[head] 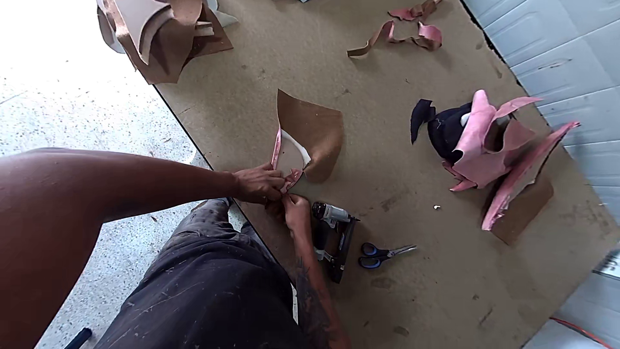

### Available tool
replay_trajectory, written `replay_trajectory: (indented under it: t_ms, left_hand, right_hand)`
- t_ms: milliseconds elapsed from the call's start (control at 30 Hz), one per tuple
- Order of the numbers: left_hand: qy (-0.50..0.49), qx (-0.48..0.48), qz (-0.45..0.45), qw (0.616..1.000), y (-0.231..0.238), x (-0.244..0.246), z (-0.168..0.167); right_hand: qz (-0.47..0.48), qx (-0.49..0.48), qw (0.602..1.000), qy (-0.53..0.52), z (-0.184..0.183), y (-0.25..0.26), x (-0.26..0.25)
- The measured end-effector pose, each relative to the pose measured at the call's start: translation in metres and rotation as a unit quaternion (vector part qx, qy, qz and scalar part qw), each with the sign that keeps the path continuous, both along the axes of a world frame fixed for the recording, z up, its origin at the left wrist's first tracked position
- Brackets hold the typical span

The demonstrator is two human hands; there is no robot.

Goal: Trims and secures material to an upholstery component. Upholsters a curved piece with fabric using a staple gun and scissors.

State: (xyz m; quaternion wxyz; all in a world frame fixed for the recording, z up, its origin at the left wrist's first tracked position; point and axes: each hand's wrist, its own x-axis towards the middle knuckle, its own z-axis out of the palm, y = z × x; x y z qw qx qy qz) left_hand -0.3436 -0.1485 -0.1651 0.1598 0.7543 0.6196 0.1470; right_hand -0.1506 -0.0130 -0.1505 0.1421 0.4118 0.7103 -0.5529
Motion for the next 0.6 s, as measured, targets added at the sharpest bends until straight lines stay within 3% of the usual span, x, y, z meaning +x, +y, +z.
replay_trajectory:
  t_ms: [267, 400, 500, 600]
  left_hand:
    - [-0.071, -0.018, -0.017, 0.997, 0.018, -0.015, -0.007]
    - [-0.090, -0.048, 0.002, 0.995, 0.017, -0.020, -0.007]
    - [-0.102, -0.088, 0.041, 0.990, 0.023, -0.020, -0.002]
    - [-0.074, -0.137, 0.135, 0.979, 0.032, -0.018, 0.008]
  right_hand:
    - [0.031, -0.054, 0.998, -0.013, -0.002, 0.006, 0.020]
    - [0.072, -0.071, 0.995, -0.019, -0.012, 0.009, -0.007]
    - [0.143, -0.029, 0.988, -0.050, -0.004, 0.015, -0.023]
    - [0.188, 0.043, 0.981, -0.020, -0.004, 0.016, -0.018]
